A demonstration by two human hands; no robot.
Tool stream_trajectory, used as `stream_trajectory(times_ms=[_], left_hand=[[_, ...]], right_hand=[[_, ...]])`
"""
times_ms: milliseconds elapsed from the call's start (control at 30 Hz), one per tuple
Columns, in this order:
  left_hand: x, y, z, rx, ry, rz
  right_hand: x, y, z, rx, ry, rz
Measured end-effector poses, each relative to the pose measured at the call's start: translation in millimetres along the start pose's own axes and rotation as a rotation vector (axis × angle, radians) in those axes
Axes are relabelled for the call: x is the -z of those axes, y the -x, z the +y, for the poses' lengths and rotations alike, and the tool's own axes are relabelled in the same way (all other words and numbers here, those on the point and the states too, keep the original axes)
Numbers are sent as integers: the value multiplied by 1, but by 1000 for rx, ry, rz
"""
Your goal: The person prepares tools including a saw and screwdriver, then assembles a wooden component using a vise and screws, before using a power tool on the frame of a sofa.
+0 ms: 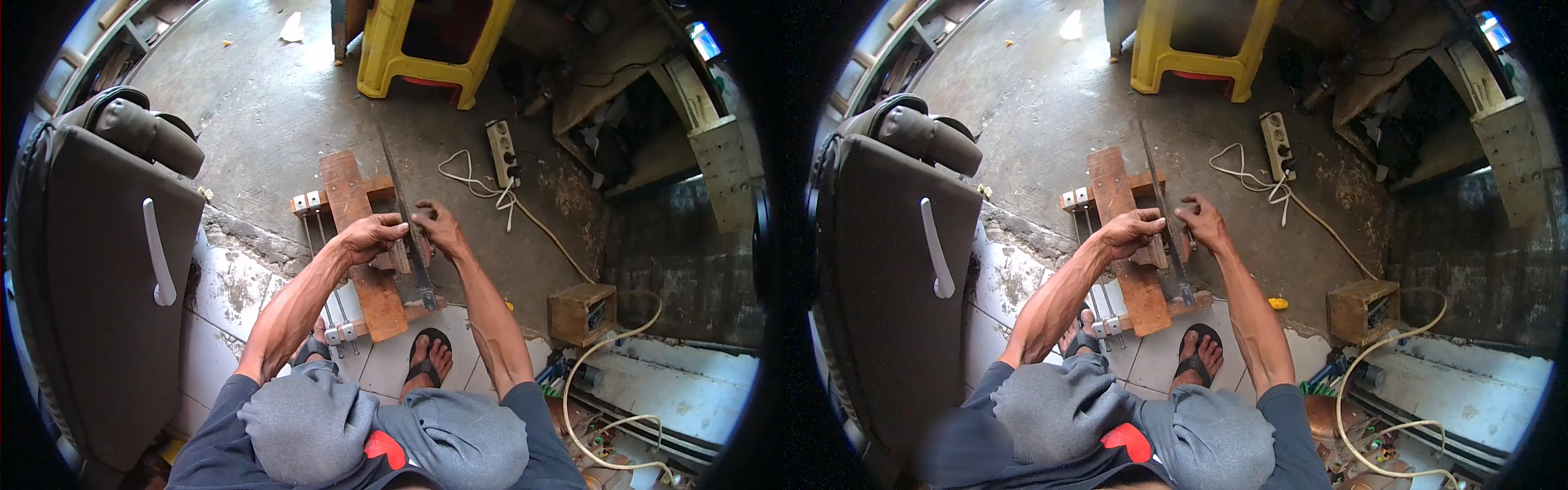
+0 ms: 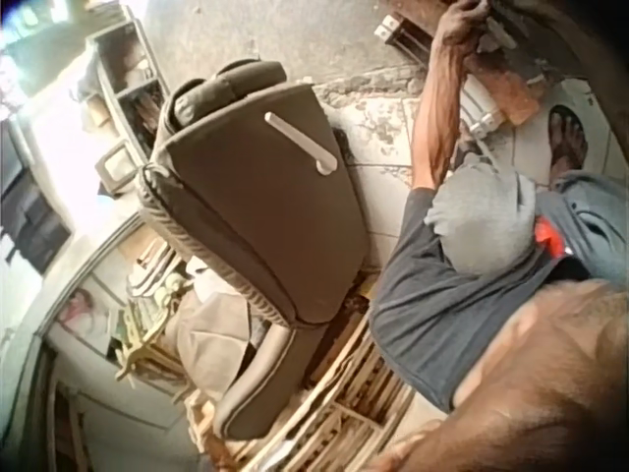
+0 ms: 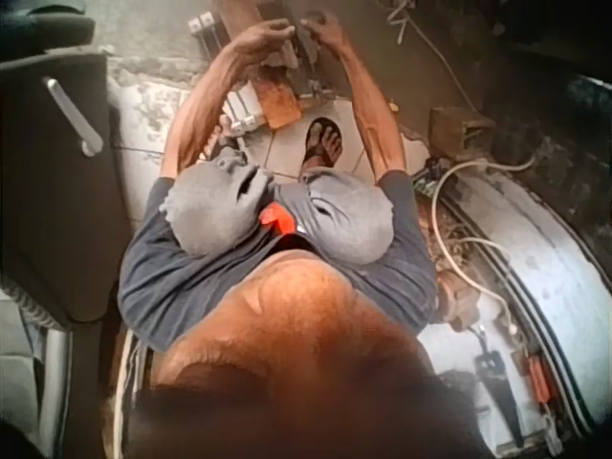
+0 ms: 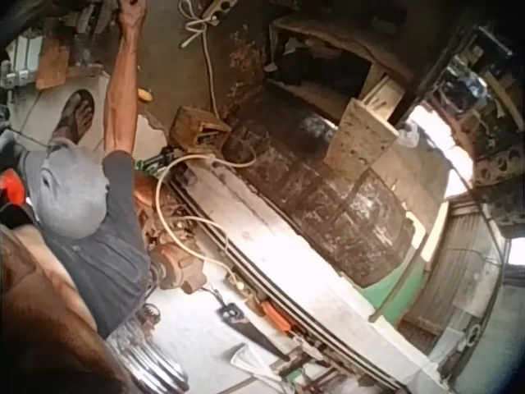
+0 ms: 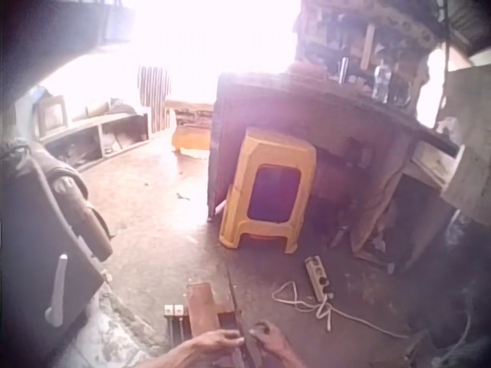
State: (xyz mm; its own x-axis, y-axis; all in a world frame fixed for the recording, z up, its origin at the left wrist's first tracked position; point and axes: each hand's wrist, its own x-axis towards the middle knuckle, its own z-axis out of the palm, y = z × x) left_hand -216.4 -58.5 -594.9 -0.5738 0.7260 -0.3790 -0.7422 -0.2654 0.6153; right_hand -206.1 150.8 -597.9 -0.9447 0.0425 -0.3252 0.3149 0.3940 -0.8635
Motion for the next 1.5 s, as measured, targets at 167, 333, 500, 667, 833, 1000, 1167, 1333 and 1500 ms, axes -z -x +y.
stream_trajectory(times_ms=[167, 333, 500, 667, 833, 1000, 1167, 1333, 1500], left_hand=[[0, 0, -1, -10, 24, -57], [18, 0, -5, 6, 29, -68], [11, 3, -1, 32, 19, -72], [3, 5, 4, 18, 42, -70], [1, -6, -3, 6, 46, -85], [16, -1, -5, 31, 32, -94], [16, 3, 1, 45, 15, -83], [-1, -2, 2, 38, 41, -59], [9, -2, -5, 27, 35, -62]], right_hand=[[-2, 24, 52, -282, 91, -135], [14, 108, 17, -453, 315, -151], [41, 115, -22, 36, -318, -198], [12, 31, -26, 240, 83, -45], [-1, 21, 76, -31, 226, -79], [14, 112, 46, -278, 23, -125], [34, 108, -33, 143, -177, -238], [13, 24, -16, -82, 36, -150], [-4, 31, 45, -306, 139, -116]])
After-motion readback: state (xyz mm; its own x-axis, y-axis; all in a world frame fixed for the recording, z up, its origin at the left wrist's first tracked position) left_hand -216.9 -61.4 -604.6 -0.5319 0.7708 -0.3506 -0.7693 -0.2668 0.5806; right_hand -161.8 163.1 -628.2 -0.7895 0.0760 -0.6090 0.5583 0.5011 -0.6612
